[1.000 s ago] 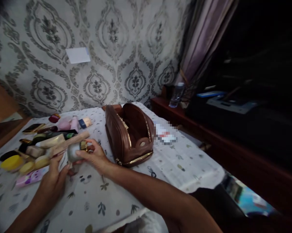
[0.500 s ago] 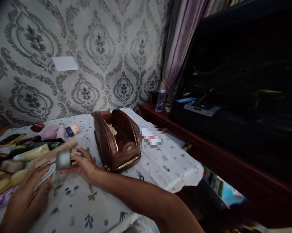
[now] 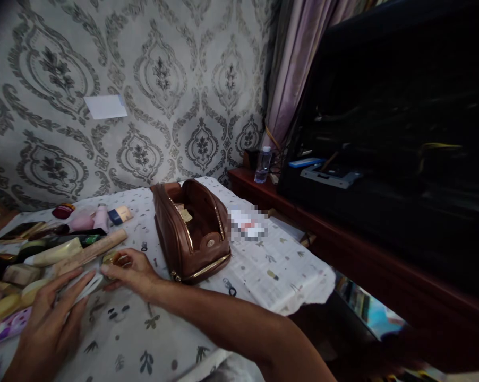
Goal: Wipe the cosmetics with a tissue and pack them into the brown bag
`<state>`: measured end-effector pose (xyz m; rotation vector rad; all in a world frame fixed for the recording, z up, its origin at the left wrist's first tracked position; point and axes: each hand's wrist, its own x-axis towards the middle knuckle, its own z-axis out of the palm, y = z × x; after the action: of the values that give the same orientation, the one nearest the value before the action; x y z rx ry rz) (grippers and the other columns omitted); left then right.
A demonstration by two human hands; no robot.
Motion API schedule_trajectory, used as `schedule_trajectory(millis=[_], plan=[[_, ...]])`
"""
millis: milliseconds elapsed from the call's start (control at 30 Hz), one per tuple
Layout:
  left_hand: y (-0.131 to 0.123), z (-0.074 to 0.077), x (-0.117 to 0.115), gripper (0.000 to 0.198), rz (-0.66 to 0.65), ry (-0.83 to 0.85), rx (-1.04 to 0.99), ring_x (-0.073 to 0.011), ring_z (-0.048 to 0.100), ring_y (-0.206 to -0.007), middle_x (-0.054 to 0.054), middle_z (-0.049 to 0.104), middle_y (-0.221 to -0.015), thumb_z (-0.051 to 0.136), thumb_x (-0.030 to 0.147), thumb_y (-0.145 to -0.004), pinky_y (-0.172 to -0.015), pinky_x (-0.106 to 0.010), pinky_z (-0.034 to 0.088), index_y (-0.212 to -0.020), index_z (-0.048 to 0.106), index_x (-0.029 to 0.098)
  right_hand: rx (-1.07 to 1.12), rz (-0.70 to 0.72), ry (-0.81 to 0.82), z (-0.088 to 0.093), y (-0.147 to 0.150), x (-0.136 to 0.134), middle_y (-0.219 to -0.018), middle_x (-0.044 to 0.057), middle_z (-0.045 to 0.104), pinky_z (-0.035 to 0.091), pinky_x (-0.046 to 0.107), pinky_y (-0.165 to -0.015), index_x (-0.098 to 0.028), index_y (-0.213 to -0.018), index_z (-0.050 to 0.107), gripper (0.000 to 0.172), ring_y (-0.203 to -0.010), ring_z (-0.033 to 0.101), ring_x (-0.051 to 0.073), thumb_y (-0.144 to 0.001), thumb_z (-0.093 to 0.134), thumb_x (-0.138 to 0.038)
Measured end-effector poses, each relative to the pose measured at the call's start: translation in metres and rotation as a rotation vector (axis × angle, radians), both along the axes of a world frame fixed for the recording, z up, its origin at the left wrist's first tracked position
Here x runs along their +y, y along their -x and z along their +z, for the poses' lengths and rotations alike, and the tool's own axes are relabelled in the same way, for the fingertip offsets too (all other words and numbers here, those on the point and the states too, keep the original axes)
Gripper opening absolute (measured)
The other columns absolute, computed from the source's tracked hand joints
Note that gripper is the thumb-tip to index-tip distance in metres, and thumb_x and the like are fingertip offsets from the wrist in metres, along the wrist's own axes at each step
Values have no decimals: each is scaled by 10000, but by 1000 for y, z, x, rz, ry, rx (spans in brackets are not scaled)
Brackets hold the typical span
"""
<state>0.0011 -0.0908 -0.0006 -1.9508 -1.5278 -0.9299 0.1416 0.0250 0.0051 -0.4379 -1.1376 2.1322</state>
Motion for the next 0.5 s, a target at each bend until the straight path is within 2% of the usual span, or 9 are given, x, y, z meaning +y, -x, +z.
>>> schedule_trajectory(millis=[100,200,300,367,500], plan=[[-2,1,2,435,11,-13,-26,-299,519,-1182,-135,503,-1259,444,252,-939,-1031,-457,425,-1369,510,235,-68,23,-101,4,-4,-1,-783,-49,554,512,266,-637,-190,-867,633,668,-717,528,115,-389,891,-580],[2,2,1,425,53,70,-105,-311,522,-1197,-140,515,-1274,447,314,-935,-1047,-474,424,-1340,536,216,-110,26,-243,6,-7,-1,-756,-51,558,464,266,-692,-195,-830,643,622,-702,489,107,-409,882,-585],[7,6,2,433,139,165,-262,-333,543,-1194,-140,555,-1259,435,429,-928,-1038,-507,442,-1258,600,202,-103,61,-384,7,-9,-1,-753,-47,559,420,270,-733,-193,-779,633,578,-697,469,106,-455,857,-616],[13,8,3,453,149,218,-380,-330,575,-1167,-121,603,-1224,450,505,-905,-1028,-512,460,-1195,639,212,-95,107,-452,9,-10,-2,-742,-43,554,408,268,-721,-194,-765,627,575,-692,470,111,-487,823,-657],[33,0,4,466,140,339,-584,-321,616,-1142,-85,699,-1117,509,592,-851,-992,-483,507,-1079,698,233,-69,153,-490,15,-12,-7,-739,-34,544,393,252,-655,-200,-744,630,560,-701,466,119,-509,798,-680]])
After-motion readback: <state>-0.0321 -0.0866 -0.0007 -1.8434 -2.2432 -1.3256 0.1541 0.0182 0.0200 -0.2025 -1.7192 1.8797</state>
